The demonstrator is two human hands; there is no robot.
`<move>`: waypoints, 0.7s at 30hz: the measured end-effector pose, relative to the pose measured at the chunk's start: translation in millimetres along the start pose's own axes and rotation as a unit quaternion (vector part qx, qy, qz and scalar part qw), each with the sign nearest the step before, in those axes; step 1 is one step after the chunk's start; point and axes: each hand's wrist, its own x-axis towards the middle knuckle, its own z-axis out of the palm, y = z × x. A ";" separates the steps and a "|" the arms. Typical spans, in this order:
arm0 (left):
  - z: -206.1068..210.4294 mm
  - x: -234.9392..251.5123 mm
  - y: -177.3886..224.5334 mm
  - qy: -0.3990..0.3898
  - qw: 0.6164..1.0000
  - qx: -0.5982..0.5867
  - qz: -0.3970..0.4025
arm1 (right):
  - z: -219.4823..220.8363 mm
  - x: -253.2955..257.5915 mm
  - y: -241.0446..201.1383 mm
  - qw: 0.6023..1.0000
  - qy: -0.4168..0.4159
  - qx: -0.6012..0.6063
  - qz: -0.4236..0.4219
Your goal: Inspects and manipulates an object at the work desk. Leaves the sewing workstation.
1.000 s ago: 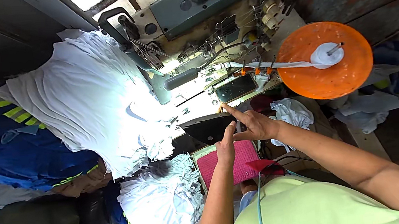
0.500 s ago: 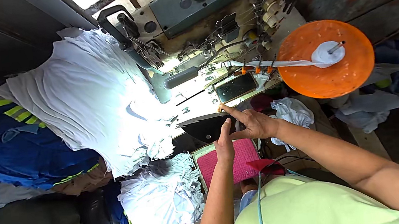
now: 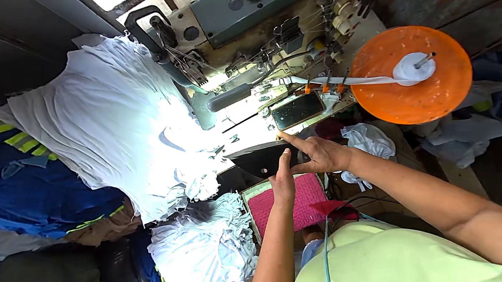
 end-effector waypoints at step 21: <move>-2.2 1.3 -2.1 -0.009 0.999 -0.022 0.047 | 3.3 -3.8 -3.9 0.997 0.054 -0.061 -0.009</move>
